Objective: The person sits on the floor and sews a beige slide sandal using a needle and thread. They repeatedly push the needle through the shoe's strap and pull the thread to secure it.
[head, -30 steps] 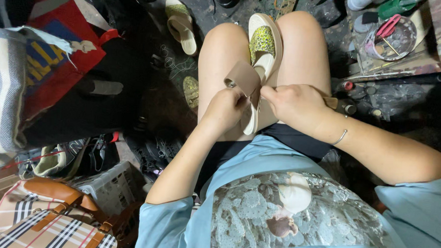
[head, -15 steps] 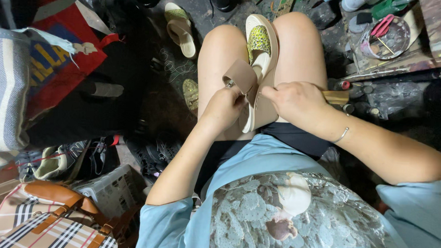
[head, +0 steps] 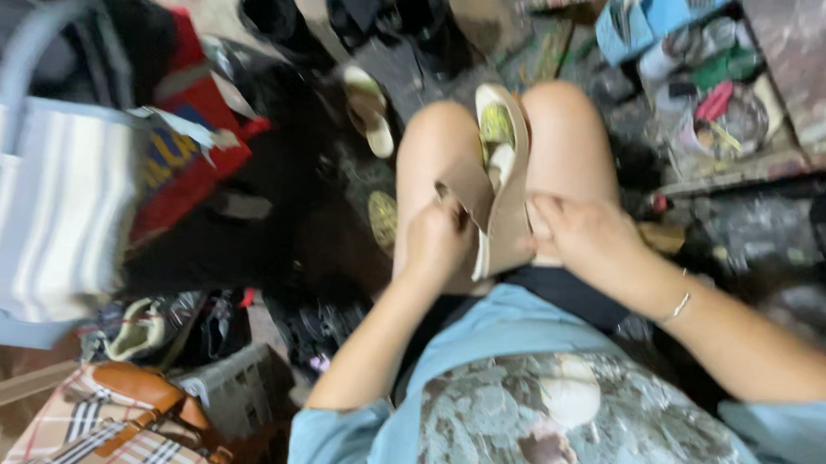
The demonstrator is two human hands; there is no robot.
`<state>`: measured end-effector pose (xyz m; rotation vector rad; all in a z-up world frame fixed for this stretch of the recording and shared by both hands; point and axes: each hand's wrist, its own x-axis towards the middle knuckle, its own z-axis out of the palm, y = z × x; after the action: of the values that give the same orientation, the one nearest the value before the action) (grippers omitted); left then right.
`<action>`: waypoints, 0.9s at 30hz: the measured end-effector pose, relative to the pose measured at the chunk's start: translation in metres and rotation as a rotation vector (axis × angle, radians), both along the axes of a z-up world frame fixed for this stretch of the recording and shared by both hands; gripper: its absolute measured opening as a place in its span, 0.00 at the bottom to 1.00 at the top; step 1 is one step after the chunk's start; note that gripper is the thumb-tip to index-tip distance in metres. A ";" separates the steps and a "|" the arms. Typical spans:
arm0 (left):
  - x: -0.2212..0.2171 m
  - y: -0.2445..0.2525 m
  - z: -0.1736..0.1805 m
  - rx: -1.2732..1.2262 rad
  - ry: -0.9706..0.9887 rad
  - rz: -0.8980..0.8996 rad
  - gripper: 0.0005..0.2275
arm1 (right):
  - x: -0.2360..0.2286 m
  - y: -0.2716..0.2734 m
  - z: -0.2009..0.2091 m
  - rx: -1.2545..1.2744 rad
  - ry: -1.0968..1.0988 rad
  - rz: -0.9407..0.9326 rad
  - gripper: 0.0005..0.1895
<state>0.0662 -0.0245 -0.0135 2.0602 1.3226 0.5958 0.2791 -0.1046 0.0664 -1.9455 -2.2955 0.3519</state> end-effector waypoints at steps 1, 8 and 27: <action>0.001 0.001 -0.002 0.035 0.003 0.013 0.07 | -0.007 -0.001 -0.001 0.043 0.064 0.012 0.34; -0.007 -0.003 -0.010 0.155 -0.003 0.082 0.05 | -0.014 0.006 -0.015 -0.069 0.243 -0.037 0.60; -0.015 -0.020 -0.023 0.391 -0.101 0.047 0.05 | -0.015 0.008 -0.056 0.058 0.199 -0.236 0.13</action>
<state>0.0514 -0.0447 -0.0365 2.2716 1.2763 1.0340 0.2637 -0.0961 0.0106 -2.0235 -1.9104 0.4267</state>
